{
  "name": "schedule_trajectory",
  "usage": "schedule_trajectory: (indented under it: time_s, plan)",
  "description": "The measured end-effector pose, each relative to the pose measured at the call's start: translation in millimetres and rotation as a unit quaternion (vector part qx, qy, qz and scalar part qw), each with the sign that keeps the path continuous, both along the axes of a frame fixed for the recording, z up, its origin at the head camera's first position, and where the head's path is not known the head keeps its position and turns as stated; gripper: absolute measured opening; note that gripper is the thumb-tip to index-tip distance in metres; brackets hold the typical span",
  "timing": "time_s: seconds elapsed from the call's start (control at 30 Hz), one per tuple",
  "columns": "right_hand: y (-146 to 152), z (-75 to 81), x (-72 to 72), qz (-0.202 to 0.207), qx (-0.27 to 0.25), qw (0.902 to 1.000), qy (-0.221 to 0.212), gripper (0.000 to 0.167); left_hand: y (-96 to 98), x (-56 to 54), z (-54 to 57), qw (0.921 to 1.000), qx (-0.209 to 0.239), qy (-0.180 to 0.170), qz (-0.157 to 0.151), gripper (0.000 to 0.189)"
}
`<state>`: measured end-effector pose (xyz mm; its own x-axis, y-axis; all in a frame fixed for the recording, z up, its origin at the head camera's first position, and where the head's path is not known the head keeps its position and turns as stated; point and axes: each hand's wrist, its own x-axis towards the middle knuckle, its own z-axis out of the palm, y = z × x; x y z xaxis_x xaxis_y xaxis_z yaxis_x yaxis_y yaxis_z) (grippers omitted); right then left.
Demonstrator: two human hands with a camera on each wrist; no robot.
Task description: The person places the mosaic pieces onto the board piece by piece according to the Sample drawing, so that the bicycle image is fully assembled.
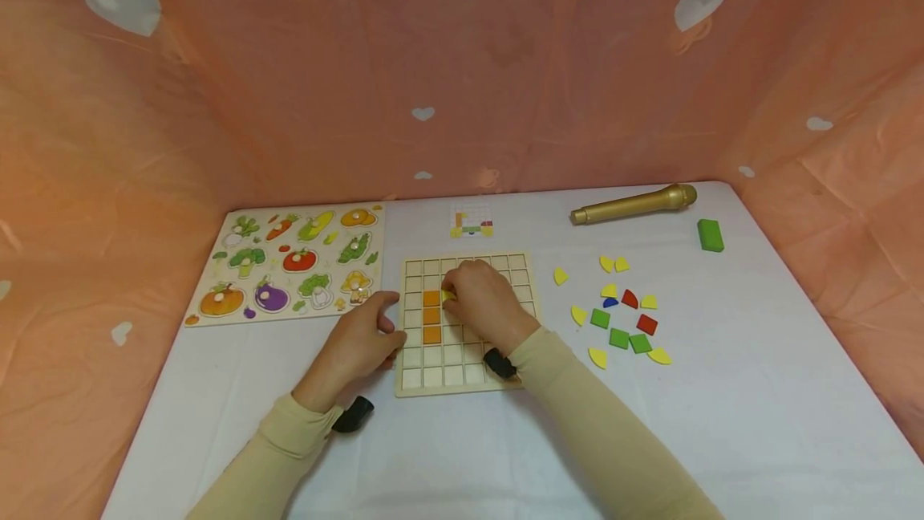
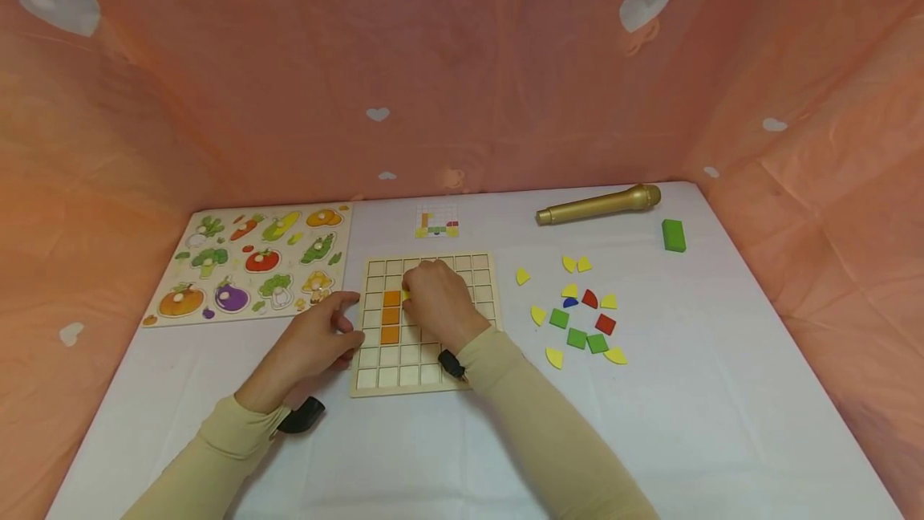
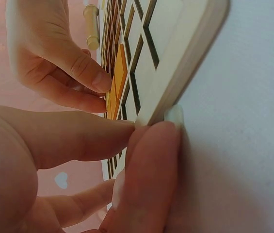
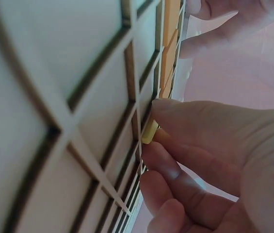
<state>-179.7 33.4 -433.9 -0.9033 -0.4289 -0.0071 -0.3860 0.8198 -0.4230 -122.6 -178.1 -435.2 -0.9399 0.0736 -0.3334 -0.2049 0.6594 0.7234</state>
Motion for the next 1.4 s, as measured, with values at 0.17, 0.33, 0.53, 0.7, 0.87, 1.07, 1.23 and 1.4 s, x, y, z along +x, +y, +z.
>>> schedule_trajectory:
  time_s: [0.17,0.33,0.53,0.7,0.87,1.07,1.23,1.4]
  plan:
    - [0.1,0.3,0.3,-0.003,0.002,1.0000,0.000,0.016,0.6,0.1,0.4,1.0000,0.002,-0.004,0.001,0.065]
    - [-0.1,2.3,0.8,-0.001,0.001,1.0000,-0.003,0.014,0.7,0.1,1.9,1.0000,-0.003,-0.004,-0.001,0.065]
    - [-0.8,3.8,0.9,0.000,0.005,1.0000,-0.001,0.011,0.5,0.2,2.9,1.0000,-0.005,-0.005,-0.002,0.065]
    - [-1.0,3.1,1.0,-0.002,0.005,1.0000,-0.003,0.011,0.6,0.3,2.4,1.0000,-0.004,-0.008,0.001,0.065]
    - [-1.0,2.7,0.9,-0.001,0.007,1.0000,-0.001,0.010,0.7,0.2,2.2,1.0000,-0.002,-0.008,0.002,0.065]
    - [-1.4,3.2,1.3,0.000,0.010,0.9999,0.001,0.010,0.4,0.8,2.3,0.9999,0.005,-0.009,0.004,0.064]
    - [-1.2,2.8,1.3,0.000,0.006,1.0000,-0.002,0.010,0.7,0.7,2.5,0.9999,0.003,-0.009,0.004,0.064]
    - [-1.5,3.2,1.6,-0.001,0.007,1.0000,-0.001,0.009,0.4,0.4,2.7,0.9999,0.002,-0.010,0.003,0.065]
